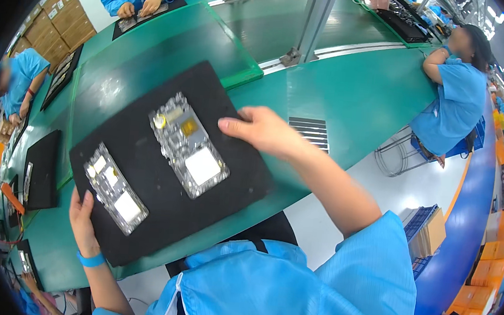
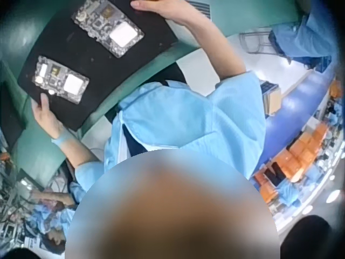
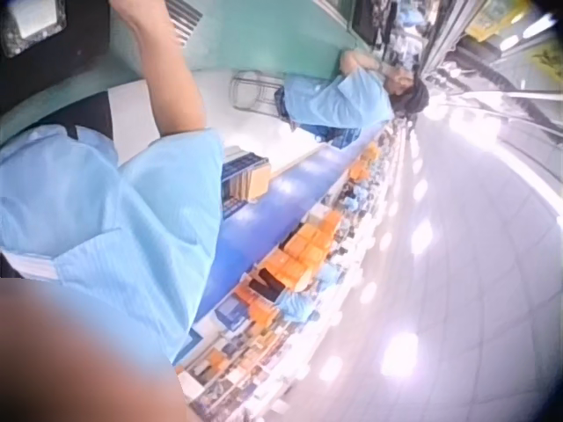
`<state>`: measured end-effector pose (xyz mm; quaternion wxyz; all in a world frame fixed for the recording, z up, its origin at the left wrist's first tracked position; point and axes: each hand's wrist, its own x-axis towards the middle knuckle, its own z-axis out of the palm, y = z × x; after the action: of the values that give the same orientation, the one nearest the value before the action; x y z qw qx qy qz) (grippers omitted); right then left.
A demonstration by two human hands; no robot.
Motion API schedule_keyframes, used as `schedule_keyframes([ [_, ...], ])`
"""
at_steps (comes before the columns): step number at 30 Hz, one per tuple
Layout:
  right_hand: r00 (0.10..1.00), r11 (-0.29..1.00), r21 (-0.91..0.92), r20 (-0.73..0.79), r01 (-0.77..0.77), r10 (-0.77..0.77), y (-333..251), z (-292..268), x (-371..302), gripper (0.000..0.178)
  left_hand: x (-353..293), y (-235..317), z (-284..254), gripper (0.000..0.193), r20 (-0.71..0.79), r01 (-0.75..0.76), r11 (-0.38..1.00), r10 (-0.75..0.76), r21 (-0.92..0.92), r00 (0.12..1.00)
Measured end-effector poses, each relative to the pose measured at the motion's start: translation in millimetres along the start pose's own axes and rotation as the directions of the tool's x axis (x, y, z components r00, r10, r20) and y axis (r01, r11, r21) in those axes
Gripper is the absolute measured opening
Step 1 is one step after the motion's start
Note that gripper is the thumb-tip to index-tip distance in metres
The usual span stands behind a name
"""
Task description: The person sits at a workstation in a factory and uses tweezers to place small rectangular components onto circuit boards. They handle multiple boards sequentially, picking components from a strip and applying them to specific areas on the boards.
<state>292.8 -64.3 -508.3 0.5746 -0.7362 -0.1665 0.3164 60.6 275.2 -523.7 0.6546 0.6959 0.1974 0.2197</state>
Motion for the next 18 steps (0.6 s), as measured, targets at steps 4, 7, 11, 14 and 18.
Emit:
schedule_keyframes([
  [4,1.0,1.0,-0.029,0.014,-0.008,0.008,-39,-9,32,0.048,51,13,-9,0.044,0.062,0.024,1.0,-0.024,-0.002,0.998],
  [7,0.988,0.967,-0.249,-0.124,0.06,-0.093,-19,-26,84,0.053,89,-13,9,0.045,0.072,0.014,0.99,-0.004,-0.142,0.997],
  [11,0.971,0.642,-0.766,-0.147,0.009,-0.189,5,-35,86,0.065,102,-40,18,0.054,-0.111,0.062,0.998,-0.061,0.004,0.992],
  [14,0.863,0.356,-0.926,-0.279,-0.126,-0.42,30,-54,18,0.063,81,-40,15,0.053,-0.248,-0.014,0.918,0.122,0.396,0.961],
  [18,0.917,0.262,-0.933,-0.312,-0.247,-0.247,77,-79,-59,0.074,5,-3,49,0.056,0.398,-0.697,0.306,0.643,0.649,0.654],
])
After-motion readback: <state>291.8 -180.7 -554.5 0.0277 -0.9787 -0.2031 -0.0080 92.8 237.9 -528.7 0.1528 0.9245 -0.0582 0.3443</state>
